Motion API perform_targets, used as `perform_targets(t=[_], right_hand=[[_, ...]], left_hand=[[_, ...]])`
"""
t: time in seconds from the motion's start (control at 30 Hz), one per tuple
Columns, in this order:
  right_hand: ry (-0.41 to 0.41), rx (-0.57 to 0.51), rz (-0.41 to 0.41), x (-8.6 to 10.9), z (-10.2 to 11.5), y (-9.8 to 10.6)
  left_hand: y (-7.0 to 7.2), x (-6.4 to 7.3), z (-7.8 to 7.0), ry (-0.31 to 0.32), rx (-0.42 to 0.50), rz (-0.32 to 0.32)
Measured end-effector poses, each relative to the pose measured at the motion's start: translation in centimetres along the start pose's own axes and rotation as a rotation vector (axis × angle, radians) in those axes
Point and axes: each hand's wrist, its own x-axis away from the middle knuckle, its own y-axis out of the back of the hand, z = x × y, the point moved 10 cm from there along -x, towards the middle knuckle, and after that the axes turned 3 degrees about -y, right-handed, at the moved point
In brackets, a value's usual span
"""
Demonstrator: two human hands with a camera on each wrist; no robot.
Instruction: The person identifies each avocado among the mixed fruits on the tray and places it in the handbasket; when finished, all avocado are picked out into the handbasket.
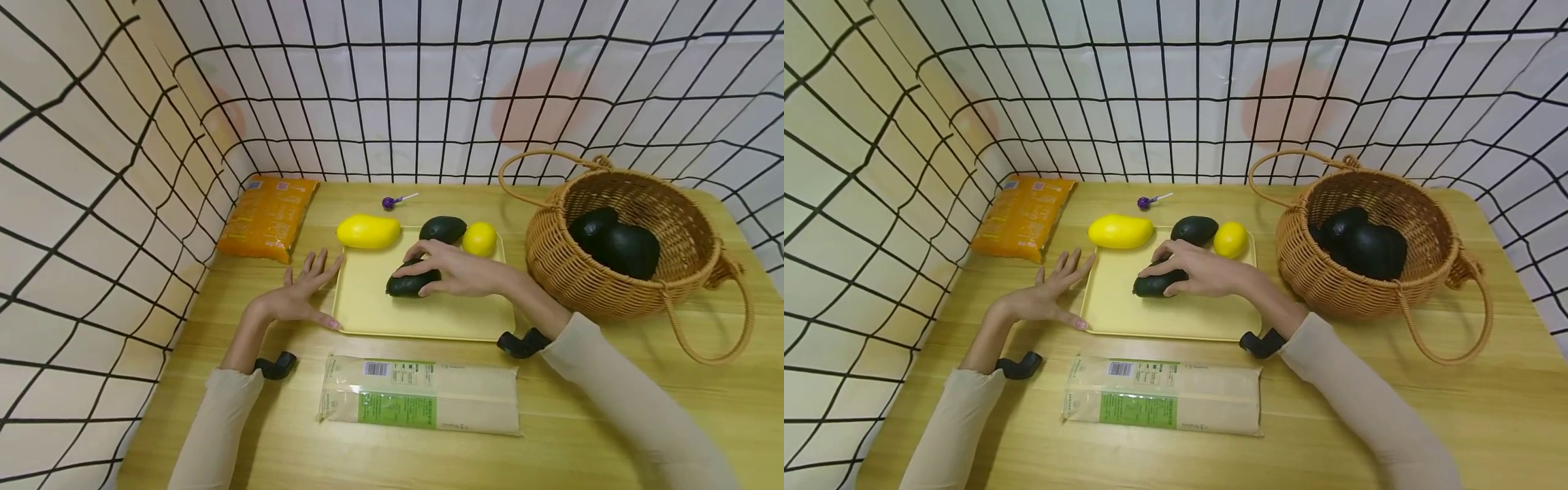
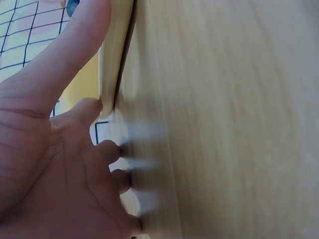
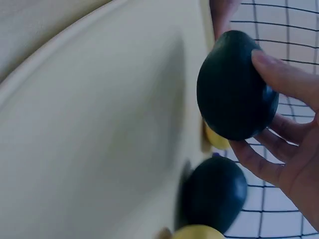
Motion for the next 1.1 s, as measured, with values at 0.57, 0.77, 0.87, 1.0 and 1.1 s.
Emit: perform_targets(t=[0.57, 0.77, 0.87, 1.0, 1.1], right_hand=[[-0.100, 0.033, -0.248, 9.1, 1.3, 6.8], [-0.113, 0.111, -0.331, 12.3, 1.8, 9.3], [-0.096, 0.154, -0.394, 14.0, 2.1, 10.9], [-0.103, 0.218, -0.476, 16.4, 1.9, 12.8], [-0.128, 0.246, -0.522, 18.1, 1.3, 13.9]], left_hand=[[0.0, 0.0, -0.2, -0.014, 0.013, -0.006], [-0.1, 0.1, -0.1, -0.010, 0.000, -0.009], [0.0, 0.1, -0.2, -0.009, 0.000, -0.011], [0.1, 0.2, -0.3, -0.014, 0.012, -0.010], [0.1, 0.1, -0.3, -0.017, 0.021, -0.009]])
